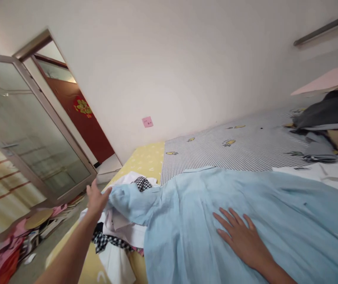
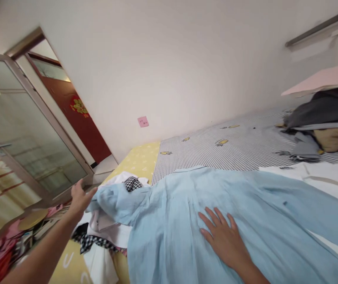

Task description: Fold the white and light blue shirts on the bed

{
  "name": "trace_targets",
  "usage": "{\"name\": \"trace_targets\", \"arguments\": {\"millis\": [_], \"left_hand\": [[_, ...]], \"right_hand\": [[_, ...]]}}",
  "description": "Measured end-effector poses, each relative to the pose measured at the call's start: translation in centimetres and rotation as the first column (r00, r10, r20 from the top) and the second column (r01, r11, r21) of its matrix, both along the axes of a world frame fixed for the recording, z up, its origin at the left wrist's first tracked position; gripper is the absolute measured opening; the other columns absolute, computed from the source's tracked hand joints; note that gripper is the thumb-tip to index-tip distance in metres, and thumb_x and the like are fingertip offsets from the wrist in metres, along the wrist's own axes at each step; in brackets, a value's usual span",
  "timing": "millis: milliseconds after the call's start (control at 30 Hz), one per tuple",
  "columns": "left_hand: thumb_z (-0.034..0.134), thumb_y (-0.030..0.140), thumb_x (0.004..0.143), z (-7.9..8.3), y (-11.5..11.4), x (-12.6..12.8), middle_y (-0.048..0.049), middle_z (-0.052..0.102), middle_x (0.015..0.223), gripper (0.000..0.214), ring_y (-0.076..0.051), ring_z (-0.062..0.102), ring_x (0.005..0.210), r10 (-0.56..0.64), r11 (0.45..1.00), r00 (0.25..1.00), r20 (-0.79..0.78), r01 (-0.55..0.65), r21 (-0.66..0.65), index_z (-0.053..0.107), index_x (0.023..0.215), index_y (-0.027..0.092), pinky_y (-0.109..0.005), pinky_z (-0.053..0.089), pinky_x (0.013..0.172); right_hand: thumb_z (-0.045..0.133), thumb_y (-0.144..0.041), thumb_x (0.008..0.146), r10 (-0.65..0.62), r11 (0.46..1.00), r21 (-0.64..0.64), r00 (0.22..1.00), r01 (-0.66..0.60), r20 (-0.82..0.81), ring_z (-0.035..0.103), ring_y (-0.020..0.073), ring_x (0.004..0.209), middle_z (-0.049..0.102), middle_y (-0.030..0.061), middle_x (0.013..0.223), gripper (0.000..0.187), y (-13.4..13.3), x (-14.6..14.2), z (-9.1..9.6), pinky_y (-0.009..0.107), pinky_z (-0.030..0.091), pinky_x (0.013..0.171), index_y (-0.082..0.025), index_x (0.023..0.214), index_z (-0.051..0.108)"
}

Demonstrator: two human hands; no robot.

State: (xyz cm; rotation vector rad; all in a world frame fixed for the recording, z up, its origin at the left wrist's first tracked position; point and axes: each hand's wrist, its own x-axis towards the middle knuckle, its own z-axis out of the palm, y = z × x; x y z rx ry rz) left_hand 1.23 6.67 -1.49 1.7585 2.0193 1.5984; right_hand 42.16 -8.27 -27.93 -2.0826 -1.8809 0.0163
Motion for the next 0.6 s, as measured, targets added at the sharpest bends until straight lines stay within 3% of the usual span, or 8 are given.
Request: {"name": "trace_targets", "arguments": {"millis": [67, 133, 200, 267, 300, 433, 500, 600], "left_hand": [[0.053, 0.018, 0.087, -2.3, -2.2, 3.4, -0.0204, 0.022, 0.166, 0.053, -0.033, 0.019, 0.155, 0.027, 0.998, 0.987, -0.16, -0.017, 0.062, 0.051, 0.139, 0.013, -0.063, 0.004, 0.124], [0.044, 0.014, 0.092, -6.1, -4.8, 7.0, -0.0127, 0.032, 0.164, 0.046, -0.026, 0.024, 0.154, -0.052, 0.992, 0.942, -0.332, 0.086, 0.09, 0.059, 0.134, 0.02, -0.053, 0.003, 0.127], [0.034, 0.005, 0.091, -10.6, -6.8, 9.7, -0.0076, 0.038, 0.163, 0.057, -0.027, 0.029, 0.153, -0.195, 0.947, 0.698, -0.69, 0.317, 0.053, 0.058, 0.138, 0.029, -0.06, 0.006, 0.126], [0.037, 0.008, 0.094, -15.1, -7.4, 10.9, -0.0053, 0.034, 0.165, 0.063, -0.026, 0.03, 0.152, -0.312, 0.902, 0.479, -0.821, 0.42, -0.098, 0.042, 0.151, 0.034, -0.059, 0.015, 0.126], [0.039, 0.013, 0.096, -17.0, -7.2, 10.9, -0.0064, 0.035, 0.164, 0.061, -0.026, 0.033, 0.151, -0.351, 0.899, 0.439, -0.827, 0.405, -0.167, 0.038, 0.153, 0.034, -0.059, 0.02, 0.125], [0.047, 0.034, 0.098, -21.7, -3.7, 7.6, -0.0078, 0.049, 0.155, 0.049, -0.028, 0.045, 0.144, -0.466, 0.885, 0.492, -0.736, 0.233, -0.404, 0.047, 0.148, 0.032, -0.056, 0.036, 0.118], [0.048, 0.035, 0.098, -22.4, -2.0, 6.1, -0.0042, 0.046, 0.157, 0.049, -0.025, 0.041, 0.147, -0.483, 0.869, 0.545, -0.686, 0.198, -0.454, 0.048, 0.147, 0.033, -0.053, 0.036, 0.119], [0.051, 0.032, 0.096, -22.0, -0.9, 5.7, -0.003, 0.045, 0.159, 0.048, -0.026, 0.035, 0.15, -0.527, 0.834, 0.644, -0.554, 0.266, -0.484, 0.051, 0.144, 0.034, -0.055, 0.032, 0.121]], "right_hand": [[0.035, -0.06, 0.097, -0.006, 1.0, 0.015, 1.0, 0.006, -0.005, 0.034, 0.0321, 0.149, 0.043, -0.0012, 0.158, 0.054, 0.0, 0.0, 0.1, 0.064, 0.022, 0.12, -0.043, 0.147, 0.048], [0.035, -0.06, 0.098, -0.01, 1.0, 0.011, 1.0, 0.01, -0.004, 0.034, 0.0322, 0.149, 0.043, -0.0016, 0.159, 0.053, -0.1, 0.0, 0.2, 0.064, 0.022, 0.12, -0.044, 0.147, 0.049], [0.033, -0.059, 0.098, -0.007, 1.0, -0.018, 1.0, 0.007, 0.007, 0.032, 0.0315, 0.15, 0.041, -0.0029, 0.16, 0.053, -0.2, 0.0, 0.4, 0.064, 0.022, 0.12, -0.044, 0.147, 0.047], [0.032, -0.059, 0.099, -0.002, 0.999, -0.053, 1.0, 0.003, 0.025, 0.031, 0.0307, 0.151, 0.038, -0.0047, 0.161, 0.054, -0.3, 0.0, 0.6, 0.063, 0.022, 0.121, -0.044, 0.149, 0.045], [0.032, -0.059, 0.099, -0.002, 0.998, -0.064, 0.999, 0.004, 0.034, 0.03, 0.0305, 0.151, 0.037, -0.0054, 0.161, 0.054, -0.3, 0.0, 0.6, 0.063, 0.022, 0.121, -0.045, 0.149, 0.044], [0.032, -0.059, 0.099, -0.012, 0.997, -0.072, 0.998, 0.016, 0.057, 0.029, 0.031, 0.151, 0.037, -0.0061, 0.161, 0.054, -0.4, 0.2, 0.4, 0.063, 0.022, 0.121, -0.045, 0.149, 0.044], [0.032, -0.059, 0.099, -0.013, 0.997, -0.072, 0.998, 0.017, 0.062, 0.029, 0.0308, 0.151, 0.037, -0.006, 0.161, 0.054, -0.4, 0.2, 0.4, 0.063, 0.022, 0.121, -0.045, 0.149, 0.044], [0.029, -0.059, 0.099, -0.008, 0.995, -0.096, 0.996, 0.017, 0.089, 0.028, 0.0292, 0.152, 0.035, -0.006, 0.162, 0.054, -0.5, 0.2, 0.7, 0.061, 0.021, 0.121, -0.045, 0.15, 0.042]]}}
